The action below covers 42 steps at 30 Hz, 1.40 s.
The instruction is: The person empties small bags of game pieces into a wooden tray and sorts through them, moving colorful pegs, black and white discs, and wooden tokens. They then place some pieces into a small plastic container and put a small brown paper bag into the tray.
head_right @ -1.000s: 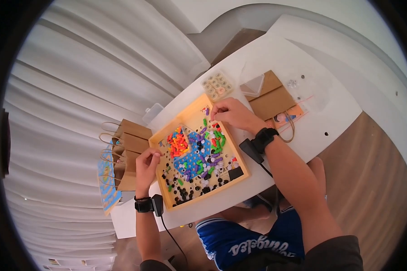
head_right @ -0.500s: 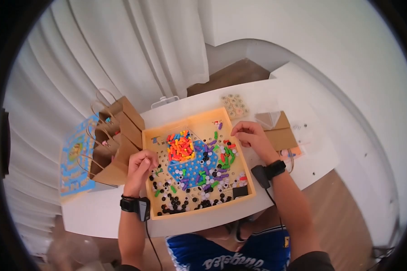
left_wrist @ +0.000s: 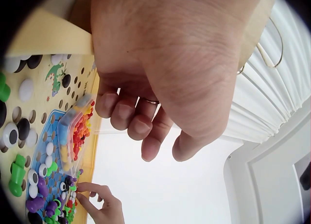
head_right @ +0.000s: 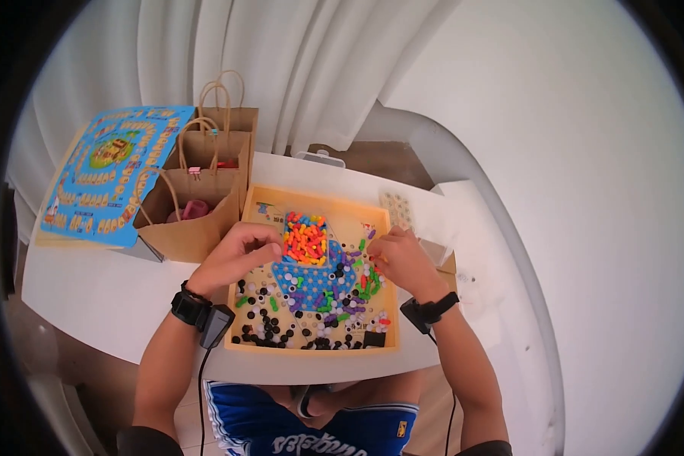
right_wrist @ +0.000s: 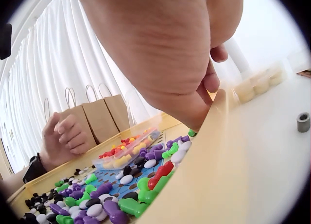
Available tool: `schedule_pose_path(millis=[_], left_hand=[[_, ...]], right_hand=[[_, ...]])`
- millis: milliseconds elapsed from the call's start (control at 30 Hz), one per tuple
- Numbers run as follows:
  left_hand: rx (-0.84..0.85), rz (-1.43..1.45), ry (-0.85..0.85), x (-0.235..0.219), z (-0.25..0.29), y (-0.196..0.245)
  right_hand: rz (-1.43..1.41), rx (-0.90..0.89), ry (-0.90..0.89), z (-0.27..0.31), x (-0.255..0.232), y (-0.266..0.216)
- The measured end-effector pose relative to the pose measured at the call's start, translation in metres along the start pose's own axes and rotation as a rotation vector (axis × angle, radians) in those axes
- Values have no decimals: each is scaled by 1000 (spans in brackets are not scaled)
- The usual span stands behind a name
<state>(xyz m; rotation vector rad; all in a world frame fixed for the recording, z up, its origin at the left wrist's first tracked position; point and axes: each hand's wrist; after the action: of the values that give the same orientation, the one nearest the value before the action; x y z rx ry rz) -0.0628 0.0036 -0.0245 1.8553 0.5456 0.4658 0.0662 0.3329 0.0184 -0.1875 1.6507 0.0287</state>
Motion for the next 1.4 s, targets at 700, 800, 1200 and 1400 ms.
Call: schedule_pose_path(millis=[700, 800, 1200, 1400], left_hand=[[11, 8, -11, 1, -1, 2], [-1, 6, -30, -2, -2, -3], [-21, 38, -18, -3, 1, 1], [7, 32, -17, 0, 0, -2]], right_hand=[[-39, -107, -155, 14, -10, -41], [-33, -110, -240, 8, -10, -35], [-292, 108, -19, -33, -31, -58], [145, -11, -98, 8, -28, -33]])
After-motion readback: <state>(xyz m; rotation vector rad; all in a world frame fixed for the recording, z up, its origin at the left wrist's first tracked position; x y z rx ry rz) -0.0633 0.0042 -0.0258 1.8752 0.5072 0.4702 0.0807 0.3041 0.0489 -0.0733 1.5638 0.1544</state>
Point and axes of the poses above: each hand's wrist, its own z-axis away from the middle knuckle, its own x-axis out of the palm, y = z × x, and after that the axes turned 5 degrees about x, right-handed
